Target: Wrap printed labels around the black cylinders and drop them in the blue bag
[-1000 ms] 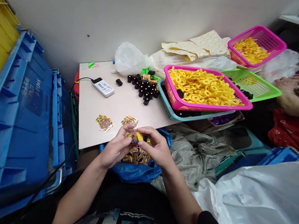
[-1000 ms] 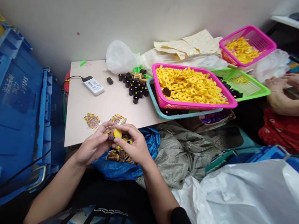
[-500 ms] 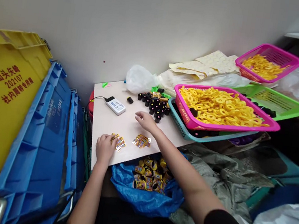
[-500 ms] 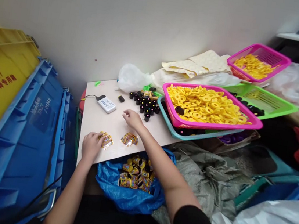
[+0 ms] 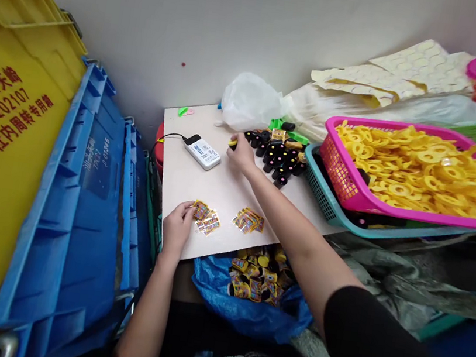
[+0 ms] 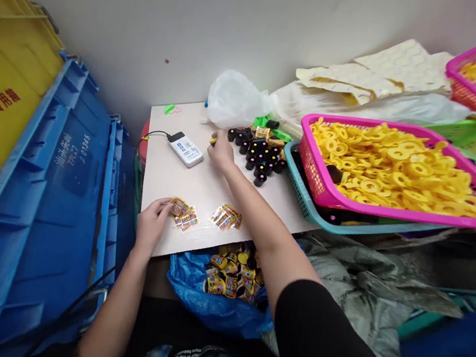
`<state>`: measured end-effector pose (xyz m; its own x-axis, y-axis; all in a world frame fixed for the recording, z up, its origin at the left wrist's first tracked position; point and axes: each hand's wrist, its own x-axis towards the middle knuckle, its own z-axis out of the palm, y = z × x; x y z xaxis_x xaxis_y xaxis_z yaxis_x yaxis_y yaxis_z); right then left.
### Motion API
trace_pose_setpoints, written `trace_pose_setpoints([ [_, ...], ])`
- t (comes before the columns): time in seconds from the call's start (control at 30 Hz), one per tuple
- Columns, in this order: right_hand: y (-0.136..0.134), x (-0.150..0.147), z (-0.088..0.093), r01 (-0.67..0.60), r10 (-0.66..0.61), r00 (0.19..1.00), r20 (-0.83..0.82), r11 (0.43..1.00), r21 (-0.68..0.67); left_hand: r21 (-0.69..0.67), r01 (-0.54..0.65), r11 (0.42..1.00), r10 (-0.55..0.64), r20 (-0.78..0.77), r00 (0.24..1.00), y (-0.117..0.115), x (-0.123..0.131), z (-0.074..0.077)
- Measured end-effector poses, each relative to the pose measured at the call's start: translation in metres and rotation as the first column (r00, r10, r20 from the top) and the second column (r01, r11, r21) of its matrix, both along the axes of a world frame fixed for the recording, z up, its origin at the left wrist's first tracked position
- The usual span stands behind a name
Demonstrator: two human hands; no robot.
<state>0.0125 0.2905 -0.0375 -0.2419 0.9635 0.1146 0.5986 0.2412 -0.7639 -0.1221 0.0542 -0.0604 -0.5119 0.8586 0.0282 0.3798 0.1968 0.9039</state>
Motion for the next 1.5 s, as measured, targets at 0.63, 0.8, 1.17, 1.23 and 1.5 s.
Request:
trace_pose_setpoints([
  [0.63, -0.228, 0.141, 0.074, -0.411, -0.124, 0.541, -0.832, 0.824, -0.390, 0.209, 0.265, 0.941, -0.331, 0.415, 0.848, -0.044, 0.093, 0.082],
  [0.8, -0.237, 0.149, 0.074, -0.412, -0.169, 0.503, -0.847, 0.815, -0.407, 0.210, 0.265, 0.941, -0.328, 0.379, 0.865, -0.049, 0.097, 0.084],
  [1.17, -0.237, 0.147, 0.050, -0.251, -0.035, 0.695, -0.718, 0.924, -0.288, 0.117, 0.370, 0.921, -0.383, 0.439, 0.813, -0.049, 0.103, 0.092],
  [1.23, -0.240, 0.145, 0.047, -0.184, -0.057, 0.693, -0.719, 0.950, -0.253, 0.122, 0.390, 0.913, -0.395, 0.510, 0.764, -0.049, 0.109, 0.094],
  [1.5, -0.264, 0.126, 0.037, -0.339, -0.151, 0.444, -0.883, 0.884, -0.321, 0.135, 0.417, 0.899, -0.386, 0.695, 0.607, -0.056, 0.126, 0.087],
])
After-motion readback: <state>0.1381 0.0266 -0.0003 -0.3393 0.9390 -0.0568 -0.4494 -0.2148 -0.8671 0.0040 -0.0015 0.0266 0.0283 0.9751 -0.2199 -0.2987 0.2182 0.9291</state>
